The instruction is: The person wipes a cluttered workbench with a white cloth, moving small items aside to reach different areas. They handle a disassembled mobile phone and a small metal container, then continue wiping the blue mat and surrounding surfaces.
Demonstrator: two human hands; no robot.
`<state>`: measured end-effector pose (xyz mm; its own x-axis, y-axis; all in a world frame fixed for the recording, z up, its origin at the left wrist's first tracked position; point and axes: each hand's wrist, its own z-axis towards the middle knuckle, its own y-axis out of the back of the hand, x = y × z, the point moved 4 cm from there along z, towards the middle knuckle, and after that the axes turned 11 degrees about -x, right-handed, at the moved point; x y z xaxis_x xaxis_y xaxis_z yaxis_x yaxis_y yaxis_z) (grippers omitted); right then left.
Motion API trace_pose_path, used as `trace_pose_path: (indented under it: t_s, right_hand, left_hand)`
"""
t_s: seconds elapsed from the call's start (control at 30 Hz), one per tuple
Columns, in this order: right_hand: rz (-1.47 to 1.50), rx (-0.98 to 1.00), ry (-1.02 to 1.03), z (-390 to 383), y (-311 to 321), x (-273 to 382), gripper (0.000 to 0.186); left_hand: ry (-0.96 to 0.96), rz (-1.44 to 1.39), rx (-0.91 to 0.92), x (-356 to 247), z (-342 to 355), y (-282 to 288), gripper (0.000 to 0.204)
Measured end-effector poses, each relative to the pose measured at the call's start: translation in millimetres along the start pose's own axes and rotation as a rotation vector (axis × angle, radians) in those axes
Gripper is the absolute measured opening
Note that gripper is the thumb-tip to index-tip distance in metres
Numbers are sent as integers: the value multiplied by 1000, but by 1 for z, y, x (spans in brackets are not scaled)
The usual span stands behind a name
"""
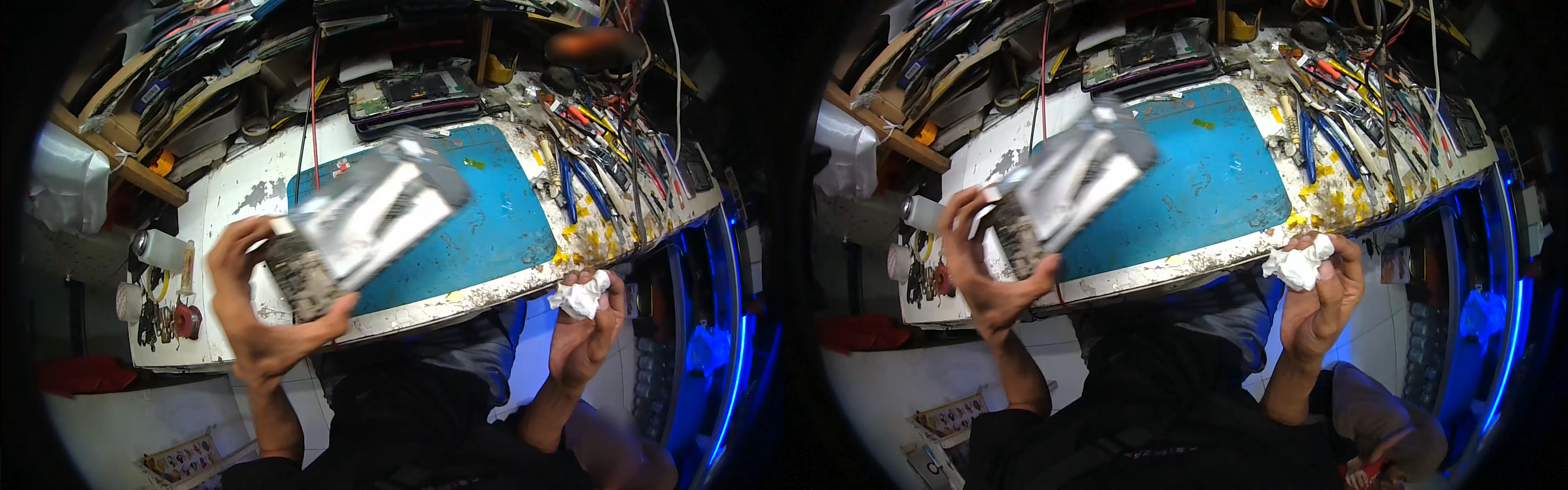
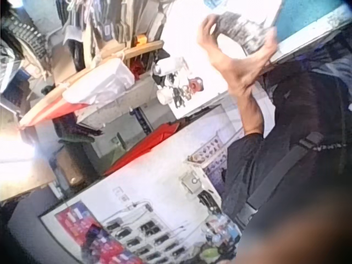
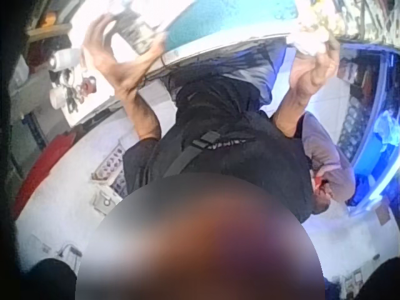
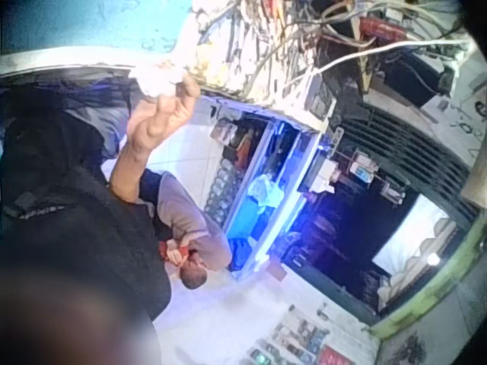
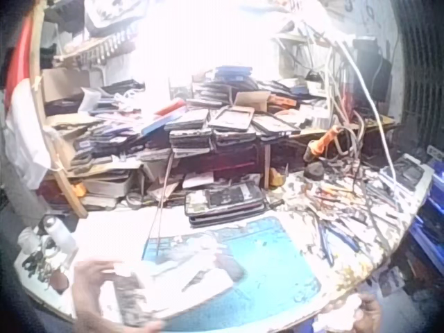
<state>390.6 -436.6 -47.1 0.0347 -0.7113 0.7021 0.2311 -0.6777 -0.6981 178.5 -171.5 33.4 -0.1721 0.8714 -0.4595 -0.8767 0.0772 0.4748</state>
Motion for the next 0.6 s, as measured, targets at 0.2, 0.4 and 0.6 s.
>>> trace_pose_path:
  t_s: [0.2,0.4,0.6]
  right_hand:
    - [-38,-26,20,4,1,2,33]
    - [-346,24,129,19,-16,0,30]
    - [-1158,198,579,19,-57,0,19]
  left_hand:
    - [325,154,-194,51,-45,85,88]
    - [439,418,-94,76,-78,102,72]
    - [479,496,-51,75,-77,92,66]
